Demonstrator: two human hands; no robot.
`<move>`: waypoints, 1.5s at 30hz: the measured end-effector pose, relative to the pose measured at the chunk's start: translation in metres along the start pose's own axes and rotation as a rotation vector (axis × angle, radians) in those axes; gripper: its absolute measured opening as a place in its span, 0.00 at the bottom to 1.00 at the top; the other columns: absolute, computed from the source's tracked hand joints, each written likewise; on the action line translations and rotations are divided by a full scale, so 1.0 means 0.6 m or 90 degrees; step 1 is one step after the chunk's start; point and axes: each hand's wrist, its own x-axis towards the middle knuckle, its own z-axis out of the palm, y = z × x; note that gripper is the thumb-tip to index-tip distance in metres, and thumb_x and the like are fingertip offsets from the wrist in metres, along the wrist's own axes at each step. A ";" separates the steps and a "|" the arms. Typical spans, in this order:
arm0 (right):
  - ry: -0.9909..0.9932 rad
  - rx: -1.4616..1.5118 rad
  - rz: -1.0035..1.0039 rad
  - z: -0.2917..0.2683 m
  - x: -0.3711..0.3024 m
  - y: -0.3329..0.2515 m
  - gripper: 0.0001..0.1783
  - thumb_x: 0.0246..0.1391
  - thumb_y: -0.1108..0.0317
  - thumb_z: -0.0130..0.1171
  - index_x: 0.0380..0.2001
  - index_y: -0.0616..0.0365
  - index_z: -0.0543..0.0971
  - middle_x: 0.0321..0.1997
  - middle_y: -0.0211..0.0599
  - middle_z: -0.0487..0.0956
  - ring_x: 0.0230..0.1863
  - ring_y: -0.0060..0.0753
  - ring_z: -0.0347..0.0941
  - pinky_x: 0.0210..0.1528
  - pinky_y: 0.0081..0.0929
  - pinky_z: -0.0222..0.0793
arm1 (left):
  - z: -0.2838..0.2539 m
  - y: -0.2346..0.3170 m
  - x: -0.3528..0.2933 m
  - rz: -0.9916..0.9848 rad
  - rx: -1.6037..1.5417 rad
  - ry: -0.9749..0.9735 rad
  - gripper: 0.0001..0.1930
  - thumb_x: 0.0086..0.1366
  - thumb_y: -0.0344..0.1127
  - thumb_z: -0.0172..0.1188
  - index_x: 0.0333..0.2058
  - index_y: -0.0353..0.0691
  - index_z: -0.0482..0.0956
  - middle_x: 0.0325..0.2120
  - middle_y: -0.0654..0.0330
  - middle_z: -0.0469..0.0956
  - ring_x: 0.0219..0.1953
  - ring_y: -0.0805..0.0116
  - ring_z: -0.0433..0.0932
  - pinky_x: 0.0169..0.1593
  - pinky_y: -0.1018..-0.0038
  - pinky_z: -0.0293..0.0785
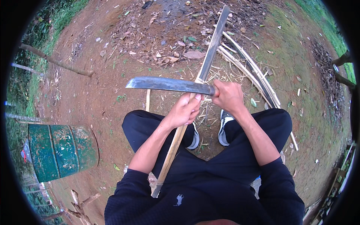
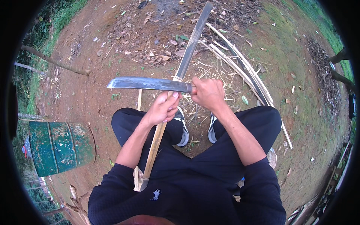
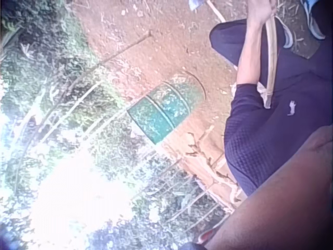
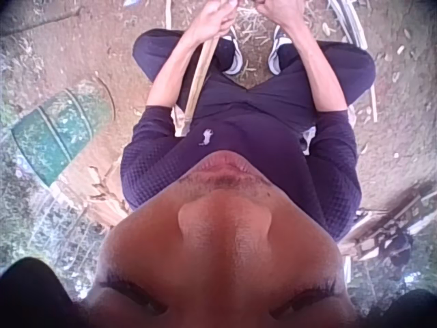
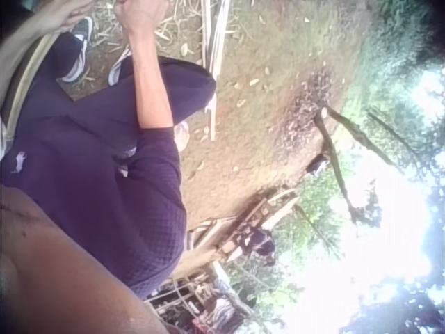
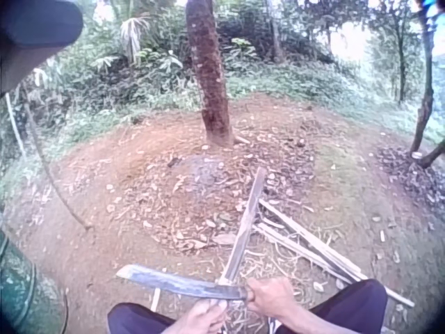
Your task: The person uses a machete to shave and smooth the surface of a long, thin piece of wood while sitting outdoors.
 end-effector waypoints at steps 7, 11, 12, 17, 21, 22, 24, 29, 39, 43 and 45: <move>0.004 -0.074 -0.001 0.019 0.007 0.037 0.08 0.37 0.71 0.61 0.25 0.55 0.74 0.17 0.42 0.77 0.21 0.50 0.77 0.26 0.45 0.73 | 0.006 -0.006 -0.004 0.001 0.014 0.007 0.15 0.78 0.47 0.41 0.43 0.40 0.66 0.18 0.72 0.55 0.12 0.86 0.52 0.12 0.84 0.52; 0.052 -0.166 0.247 -0.011 0.040 0.141 0.08 0.55 0.65 0.57 0.29 0.57 0.81 0.21 0.47 0.81 0.23 0.44 0.81 0.30 0.42 0.80 | 0.013 -0.011 -0.010 -0.052 -0.044 -0.027 0.12 0.78 0.44 0.42 0.44 0.41 0.66 0.19 0.73 0.55 0.12 0.86 0.52 0.12 0.84 0.51; 0.021 -0.146 0.341 -0.035 0.051 0.149 0.10 0.57 0.65 0.55 0.31 0.59 0.82 0.21 0.51 0.81 0.24 0.45 0.82 0.31 0.44 0.79 | 0.007 -0.007 -0.006 -0.070 -0.078 -0.039 0.12 0.78 0.43 0.42 0.44 0.40 0.65 0.18 0.73 0.55 0.12 0.86 0.53 0.11 0.83 0.52; 0.085 -0.010 0.407 -0.045 0.025 0.150 0.10 0.56 0.66 0.54 0.30 0.61 0.81 0.20 0.49 0.80 0.22 0.41 0.80 0.28 0.42 0.76 | -0.026 0.020 0.009 0.028 -0.131 -0.014 0.12 0.78 0.42 0.43 0.45 0.39 0.67 0.19 0.73 0.56 0.12 0.87 0.53 0.11 0.86 0.51; 0.041 0.082 0.237 -0.028 0.009 0.055 0.07 0.50 0.66 0.57 0.27 0.59 0.78 0.18 0.46 0.78 0.20 0.46 0.78 0.25 0.42 0.74 | -0.024 0.028 0.005 0.020 -0.115 0.005 0.13 0.78 0.43 0.42 0.47 0.39 0.67 0.19 0.72 0.55 0.12 0.87 0.50 0.11 0.86 0.49; 0.033 0.061 0.178 -0.025 0.008 0.038 0.06 0.47 0.67 0.58 0.25 0.59 0.77 0.17 0.46 0.77 0.20 0.49 0.77 0.25 0.43 0.72 | -0.022 0.026 0.006 0.011 -0.100 0.016 0.13 0.78 0.43 0.42 0.48 0.39 0.68 0.19 0.72 0.55 0.11 0.87 0.50 0.11 0.86 0.49; 0.023 0.015 0.079 -0.014 0.011 0.014 0.06 0.44 0.67 0.60 0.24 0.57 0.76 0.17 0.44 0.77 0.19 0.50 0.76 0.23 0.43 0.71 | -0.020 0.016 0.008 -0.012 -0.088 0.002 0.13 0.78 0.43 0.42 0.48 0.39 0.68 0.19 0.72 0.55 0.12 0.86 0.49 0.12 0.85 0.49; -0.012 -0.040 -0.012 0.002 0.016 -0.005 0.08 0.42 0.66 0.62 0.26 0.55 0.75 0.16 0.43 0.78 0.18 0.50 0.77 0.21 0.45 0.73 | -0.017 -0.002 0.003 -0.036 -0.012 0.000 0.14 0.78 0.45 0.42 0.46 0.39 0.67 0.19 0.73 0.55 0.12 0.86 0.51 0.13 0.84 0.49; -0.011 -0.017 0.013 0.022 0.012 0.012 0.09 0.35 0.69 0.62 0.25 0.55 0.76 0.19 0.44 0.78 0.22 0.53 0.77 0.26 0.46 0.73 | -0.002 -0.011 0.005 0.004 0.087 0.031 0.14 0.78 0.45 0.43 0.45 0.39 0.67 0.17 0.75 0.55 0.12 0.86 0.53 0.13 0.83 0.51; 0.026 -0.041 0.030 0.048 0.011 0.047 0.08 0.39 0.68 0.62 0.26 0.54 0.79 0.19 0.44 0.79 0.22 0.52 0.78 0.27 0.46 0.75 | -0.013 -0.021 0.012 0.023 0.172 0.066 0.13 0.78 0.44 0.43 0.46 0.40 0.67 0.17 0.75 0.55 0.12 0.86 0.52 0.13 0.83 0.50; 0.047 -0.101 0.085 0.053 0.015 0.110 0.06 0.46 0.65 0.59 0.26 0.55 0.79 0.22 0.46 0.81 0.23 0.53 0.80 0.28 0.48 0.76 | -0.015 -0.023 0.010 -0.001 0.127 0.058 0.13 0.78 0.43 0.43 0.47 0.40 0.67 0.18 0.74 0.56 0.12 0.86 0.52 0.13 0.84 0.49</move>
